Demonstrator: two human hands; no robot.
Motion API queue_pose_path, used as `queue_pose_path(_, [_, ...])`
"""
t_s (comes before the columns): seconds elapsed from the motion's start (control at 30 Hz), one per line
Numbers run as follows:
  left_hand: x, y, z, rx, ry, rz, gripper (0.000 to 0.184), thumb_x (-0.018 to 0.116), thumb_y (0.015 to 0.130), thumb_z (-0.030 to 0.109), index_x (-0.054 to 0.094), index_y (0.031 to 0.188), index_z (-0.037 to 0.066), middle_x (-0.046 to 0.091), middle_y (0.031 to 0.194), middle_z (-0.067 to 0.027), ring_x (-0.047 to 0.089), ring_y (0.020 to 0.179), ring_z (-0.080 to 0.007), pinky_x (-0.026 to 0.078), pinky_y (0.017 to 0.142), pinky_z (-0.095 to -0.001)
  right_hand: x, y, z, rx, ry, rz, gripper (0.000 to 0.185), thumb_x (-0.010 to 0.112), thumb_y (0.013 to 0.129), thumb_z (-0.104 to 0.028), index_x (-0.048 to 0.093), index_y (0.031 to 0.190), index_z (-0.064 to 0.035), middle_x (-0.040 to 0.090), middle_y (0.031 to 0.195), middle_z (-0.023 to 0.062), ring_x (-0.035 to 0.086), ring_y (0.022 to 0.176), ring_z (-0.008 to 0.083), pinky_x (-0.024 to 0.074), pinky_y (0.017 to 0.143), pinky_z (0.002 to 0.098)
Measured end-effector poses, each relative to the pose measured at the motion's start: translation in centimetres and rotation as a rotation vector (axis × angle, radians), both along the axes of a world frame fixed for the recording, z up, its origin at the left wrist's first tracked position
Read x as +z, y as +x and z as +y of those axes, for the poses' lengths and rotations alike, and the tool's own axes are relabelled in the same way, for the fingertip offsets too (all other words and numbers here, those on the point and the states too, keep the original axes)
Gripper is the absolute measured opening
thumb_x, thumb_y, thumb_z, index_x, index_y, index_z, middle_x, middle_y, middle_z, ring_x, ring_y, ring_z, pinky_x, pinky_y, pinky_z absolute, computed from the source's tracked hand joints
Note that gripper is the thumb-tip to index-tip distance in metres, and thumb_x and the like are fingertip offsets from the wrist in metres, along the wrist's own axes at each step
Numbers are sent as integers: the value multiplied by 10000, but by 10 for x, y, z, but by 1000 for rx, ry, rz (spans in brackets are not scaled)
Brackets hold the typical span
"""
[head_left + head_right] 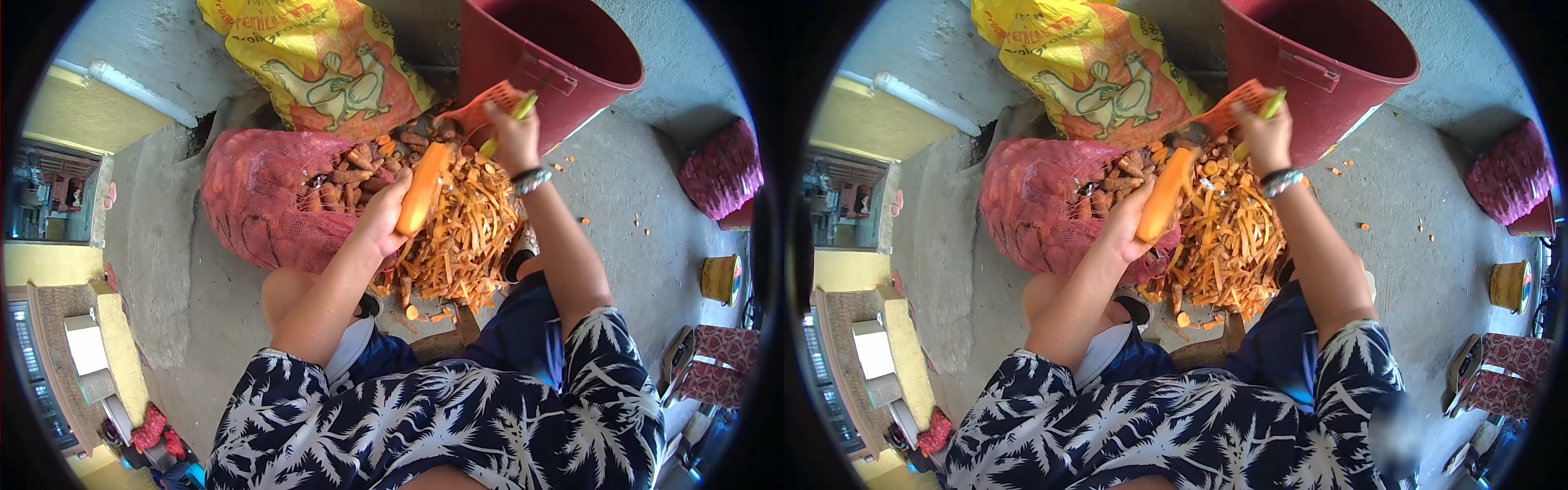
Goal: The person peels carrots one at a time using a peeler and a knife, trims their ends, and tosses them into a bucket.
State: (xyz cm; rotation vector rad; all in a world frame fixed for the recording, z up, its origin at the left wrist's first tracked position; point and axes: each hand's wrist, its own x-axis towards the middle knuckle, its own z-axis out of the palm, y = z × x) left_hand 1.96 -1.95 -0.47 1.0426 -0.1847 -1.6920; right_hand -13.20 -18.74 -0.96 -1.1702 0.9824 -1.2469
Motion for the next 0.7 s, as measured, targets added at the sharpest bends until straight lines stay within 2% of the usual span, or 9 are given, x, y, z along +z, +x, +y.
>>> queue_pose_path(0.03, [1,1,1,-1,2,-3,383,368,941,366,462,1126,44,570,876,-65,556,739,-133,466,617,-257,-9,-4,-19,-113,-57,-93,215,631,783,-23,502,955,-32,603,805,43,547,583,94,457,468,226])
queue_pose_path(0.1, [3,5,0,46,-95,38,412,358,939,384,453,1118,25,561,857,-81,554,749,-148,481,627,-282,-18,-16,-27,-70,46,-65,207,622,789,-22,501,957,-27,607,806,41,551,602,96,465,484,229])
queue_pose_path(0.17, [-8,17,-5,142,-124,128,410,354,936,399,450,1111,41,547,845,-76,551,745,-168,485,658,-323,3,5,15,26,-26,-55,206,616,795,-28,498,964,-27,604,800,37,550,616,94,467,496,221])
queue_pose_path(0.23, [-31,30,-12,216,-140,129,382,359,937,360,448,1133,45,558,947,-82,558,824,-192,476,725,-343,19,19,65,146,24,-53,291,640,785,-46,482,1029,-19,597,823,40,557,636,96,461,496,215])
queue_pose_path(0.37, [-9,9,-15,438,-24,50,358,345,941,351,461,1118,62,571,950,-63,562,827,-187,473,729,-345,23,24,107,186,69,-102,317,641,778,-26,471,1044,7,591,832,43,554,652,77,458,523,207])
queue_pose_path(0.47, [-4,2,-13,462,-30,22,403,332,941,415,449,1116,72,505,1007,-73,507,926,-191,418,845,-360,18,25,102,174,-5,-120,310,647,769,-17,484,1032,2,588,836,38,561,670,79,459,546,201])
queue_pose_path(0.57, [-3,0,-9,369,-97,10,417,334,941,414,439,1132,59,513,1009,-74,519,905,-180,445,799,-350,22,21,83,289,104,67,314,660,760,-24,501,1031,-16,592,839,38,568,692,81,467,550,204])
queue_pose_path(0.63, [0,0,-3,131,44,-143,439,331,938,426,451,1127,48,537,966,-72,546,816,-165,472,716,-318,14,23,50,225,0,-8,323,668,752,-31,510,1034,-34,593,800,31,563,623,86,456,478,204])
queue_pose_path(0.7, [-1,6,5,-9,-20,-102,458,348,928,441,470,1109,39,553,882,-62,553,709,-147,477,629,-286,5,10,5,211,93,-117,279,652,766,-36,508,1005,-39,592,787,22,560,596,89,452,476,195])
